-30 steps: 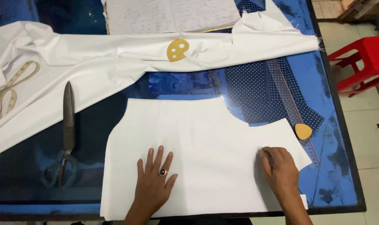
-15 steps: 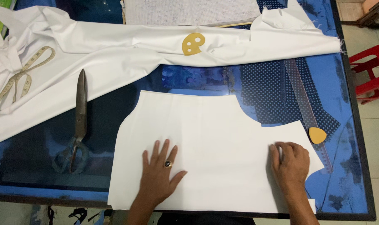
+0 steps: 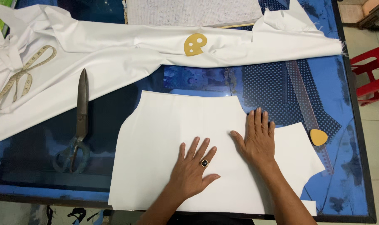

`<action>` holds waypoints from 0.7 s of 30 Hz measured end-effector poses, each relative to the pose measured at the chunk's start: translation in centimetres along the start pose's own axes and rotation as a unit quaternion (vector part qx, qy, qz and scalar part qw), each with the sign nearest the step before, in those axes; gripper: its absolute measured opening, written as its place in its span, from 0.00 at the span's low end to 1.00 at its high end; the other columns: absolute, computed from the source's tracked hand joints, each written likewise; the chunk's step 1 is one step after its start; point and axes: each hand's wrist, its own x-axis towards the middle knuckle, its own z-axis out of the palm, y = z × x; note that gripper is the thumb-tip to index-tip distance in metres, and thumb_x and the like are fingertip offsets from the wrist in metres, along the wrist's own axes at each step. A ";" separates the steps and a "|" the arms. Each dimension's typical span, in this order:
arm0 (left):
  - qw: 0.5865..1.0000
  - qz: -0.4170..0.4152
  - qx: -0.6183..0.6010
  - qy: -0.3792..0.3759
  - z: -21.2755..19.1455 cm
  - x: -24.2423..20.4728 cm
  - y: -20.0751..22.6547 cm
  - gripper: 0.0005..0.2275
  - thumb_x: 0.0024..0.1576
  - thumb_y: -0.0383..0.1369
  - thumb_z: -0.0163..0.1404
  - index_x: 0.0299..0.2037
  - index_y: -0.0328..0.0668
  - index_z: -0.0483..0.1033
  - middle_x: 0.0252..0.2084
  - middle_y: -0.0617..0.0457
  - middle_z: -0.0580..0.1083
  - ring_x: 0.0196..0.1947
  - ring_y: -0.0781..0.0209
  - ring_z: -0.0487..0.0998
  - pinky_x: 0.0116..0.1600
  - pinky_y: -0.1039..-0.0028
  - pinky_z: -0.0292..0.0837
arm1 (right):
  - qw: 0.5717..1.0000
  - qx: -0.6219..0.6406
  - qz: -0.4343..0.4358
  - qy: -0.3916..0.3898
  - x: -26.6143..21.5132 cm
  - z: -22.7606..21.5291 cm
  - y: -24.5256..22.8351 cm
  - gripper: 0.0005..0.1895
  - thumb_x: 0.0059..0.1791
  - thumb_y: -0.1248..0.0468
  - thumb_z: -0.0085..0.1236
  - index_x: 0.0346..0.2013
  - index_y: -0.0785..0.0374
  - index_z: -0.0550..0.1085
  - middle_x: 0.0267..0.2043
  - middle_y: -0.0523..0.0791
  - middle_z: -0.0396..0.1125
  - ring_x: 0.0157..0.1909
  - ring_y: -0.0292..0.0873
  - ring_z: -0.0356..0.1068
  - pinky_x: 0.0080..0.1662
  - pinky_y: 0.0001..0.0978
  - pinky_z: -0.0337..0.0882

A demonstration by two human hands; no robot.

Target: The person drafts a pattern on a large white paper by hand, using a ruler and a piece of yellow chalk to mark lines. They fold and move the paper while tracing the outline with a curved plastic guide.

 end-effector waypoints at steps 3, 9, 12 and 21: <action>1.000 0.005 0.022 0.001 -0.3 0.0 0.0 0.36 0.58 0.61 0.50 0.71 0.49 0.64 0.77 0.46 0.57 0.76 0.39 0.52 0.67 0.36 0.55 | 0.999 0.002 0.016 -0.043 0.7 -1.1 -0.3 0.52 0.53 0.29 0.26 0.77 0.68 0.46 0.82 0.55 0.36 0.82 0.59 0.33 0.73 0.61 0.39; 1.000 0.009 0.016 0.018 -0.2 0.0 0.0 0.37 0.56 0.61 0.54 0.71 0.50 0.63 0.77 0.47 0.57 0.76 0.40 0.53 0.67 0.37 0.56 | 0.996 0.079 0.030 0.024 3.5 -5.8 -1.8 0.50 0.55 0.32 0.24 0.78 0.66 0.38 0.83 0.54 0.28 0.83 0.56 0.25 0.75 0.59 0.31; 1.000 0.009 0.015 0.011 -0.2 0.0 -0.1 0.35 0.58 0.60 0.52 0.71 0.49 0.65 0.76 0.46 0.58 0.76 0.39 0.54 0.66 0.36 0.56 | 0.986 0.055 0.078 -0.138 4.2 -4.3 -2.3 0.51 0.54 0.31 0.21 0.77 0.67 0.37 0.82 0.55 0.24 0.82 0.55 0.20 0.74 0.56 0.24; 0.999 0.008 0.048 0.010 -0.4 0.0 -0.1 0.36 0.58 0.63 0.47 0.71 0.51 0.64 0.77 0.48 0.55 0.77 0.42 0.50 0.69 0.41 0.53 | 0.997 0.026 0.045 -0.060 3.5 -1.6 -1.3 0.51 0.54 0.30 0.25 0.77 0.66 0.46 0.81 0.56 0.37 0.81 0.59 0.33 0.73 0.61 0.37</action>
